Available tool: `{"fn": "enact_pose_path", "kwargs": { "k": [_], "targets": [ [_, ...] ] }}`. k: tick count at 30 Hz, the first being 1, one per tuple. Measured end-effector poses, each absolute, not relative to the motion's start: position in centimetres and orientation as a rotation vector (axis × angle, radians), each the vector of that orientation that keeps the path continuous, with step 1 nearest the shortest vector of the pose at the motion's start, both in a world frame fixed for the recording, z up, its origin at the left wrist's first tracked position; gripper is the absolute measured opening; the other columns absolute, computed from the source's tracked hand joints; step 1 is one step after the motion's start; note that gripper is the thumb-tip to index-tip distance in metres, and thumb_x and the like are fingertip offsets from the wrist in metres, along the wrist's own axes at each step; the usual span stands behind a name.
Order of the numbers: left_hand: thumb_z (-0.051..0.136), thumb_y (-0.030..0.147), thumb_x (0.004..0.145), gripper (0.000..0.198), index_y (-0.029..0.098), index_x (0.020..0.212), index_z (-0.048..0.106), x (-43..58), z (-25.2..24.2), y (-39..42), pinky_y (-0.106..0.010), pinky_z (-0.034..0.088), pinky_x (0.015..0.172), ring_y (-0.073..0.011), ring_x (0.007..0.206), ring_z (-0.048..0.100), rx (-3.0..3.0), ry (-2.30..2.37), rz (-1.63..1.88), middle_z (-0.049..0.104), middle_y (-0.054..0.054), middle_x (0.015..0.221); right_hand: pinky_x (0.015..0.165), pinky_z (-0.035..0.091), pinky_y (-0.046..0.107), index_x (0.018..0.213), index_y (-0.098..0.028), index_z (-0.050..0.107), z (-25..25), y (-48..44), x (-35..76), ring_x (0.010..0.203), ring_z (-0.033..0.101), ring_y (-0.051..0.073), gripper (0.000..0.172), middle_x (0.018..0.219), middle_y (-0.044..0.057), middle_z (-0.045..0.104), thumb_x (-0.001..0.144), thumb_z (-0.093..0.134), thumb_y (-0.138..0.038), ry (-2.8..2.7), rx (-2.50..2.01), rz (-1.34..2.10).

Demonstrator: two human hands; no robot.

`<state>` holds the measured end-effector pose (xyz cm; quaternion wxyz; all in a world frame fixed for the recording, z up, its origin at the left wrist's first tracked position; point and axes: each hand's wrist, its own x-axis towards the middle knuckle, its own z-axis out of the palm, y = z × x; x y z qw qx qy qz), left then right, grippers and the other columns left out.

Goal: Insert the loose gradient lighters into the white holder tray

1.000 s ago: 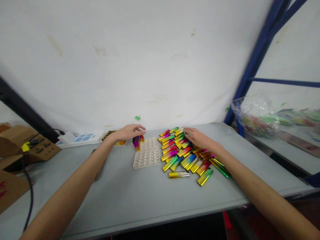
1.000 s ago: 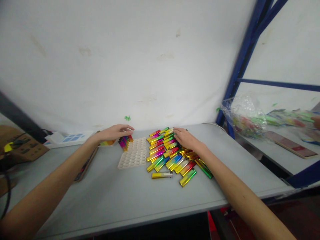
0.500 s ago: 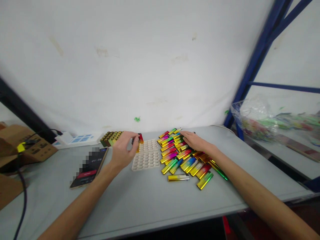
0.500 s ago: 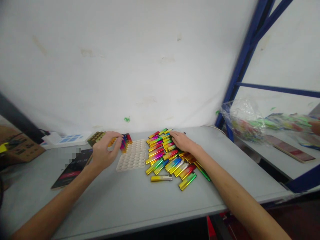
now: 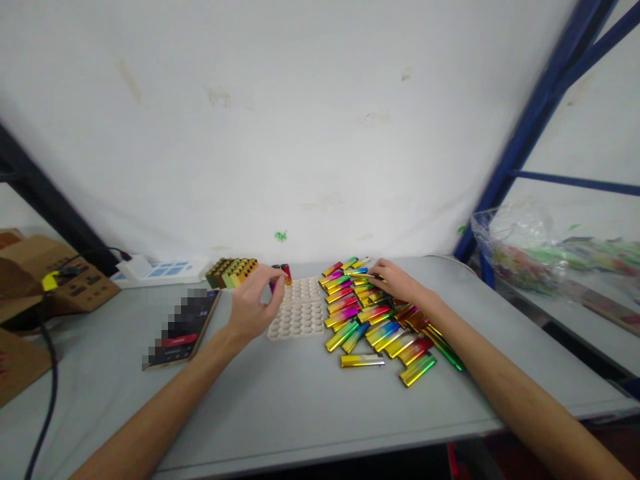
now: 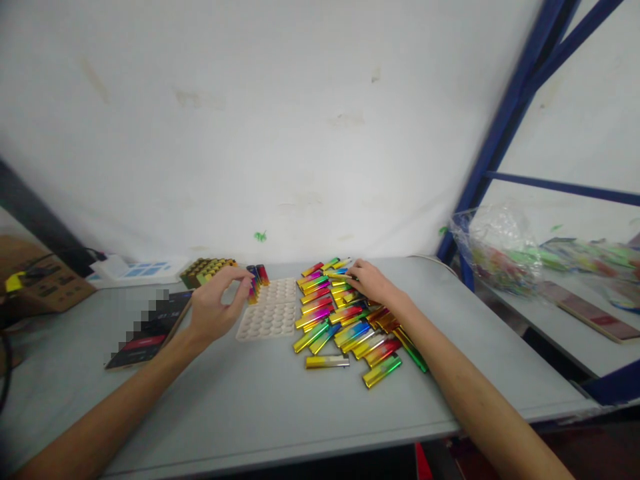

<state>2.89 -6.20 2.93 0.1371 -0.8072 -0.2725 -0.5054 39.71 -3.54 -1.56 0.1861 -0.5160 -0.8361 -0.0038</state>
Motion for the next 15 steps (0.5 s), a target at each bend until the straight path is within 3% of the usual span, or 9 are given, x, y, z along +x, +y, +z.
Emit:
{"fn": "enact_pose_path", "kwargs": {
  "k": [4, 9, 15],
  "targets": [
    [0.056, 0.014, 0.096, 0.008, 0.016, 0.093, 0.063, 3.1, 3.0, -6.9, -0.027, 0.052, 0.077, -0.0152, 0.078, 0.065, -2.360, -0.771, -1.470, 0.069, -0.004, 0.084, 0.094, 0.053, 0.041, 0.102, -0.016, 0.077, -0.5, -4.6, 39.0, 0.095, 0.067, 0.026, 0.028, 0.101, 0.013, 0.070, 0.099, 0.059, -0.037, -2.183, -1.313, 0.103],
    [0.056, 0.012, 0.095, 0.008, 0.017, 0.097, 0.062, 4.1, 2.8, -8.3, -0.022, 0.053, 0.071, -0.0114, 0.069, 0.065, -2.501, -0.657, -1.454, 0.069, -0.001, 0.081, 0.093, 0.054, 0.038, 0.105, -0.022, 0.076, 1.0, -6.8, 36.5, 0.105, 0.068, 0.025, 0.033, 0.112, 0.008, 0.074, 0.091, 0.068, -0.050, -1.800, -1.018, 0.759],
    [0.056, 0.015, 0.096, 0.008, 0.017, 0.098, 0.064, 4.5, 2.0, -8.3, -0.022, 0.054, 0.068, -0.0115, 0.064, 0.067, -2.570, -0.709, -1.418, 0.072, -0.001, 0.077, 0.082, 0.056, 0.035, 0.098, -0.021, 0.067, 2.0, -9.3, 33.4, 0.093, 0.071, 0.021, 0.031, 0.103, 0.007, 0.073, 0.088, 0.072, -0.050, -1.432, -0.830, 1.193]
  ]
}}
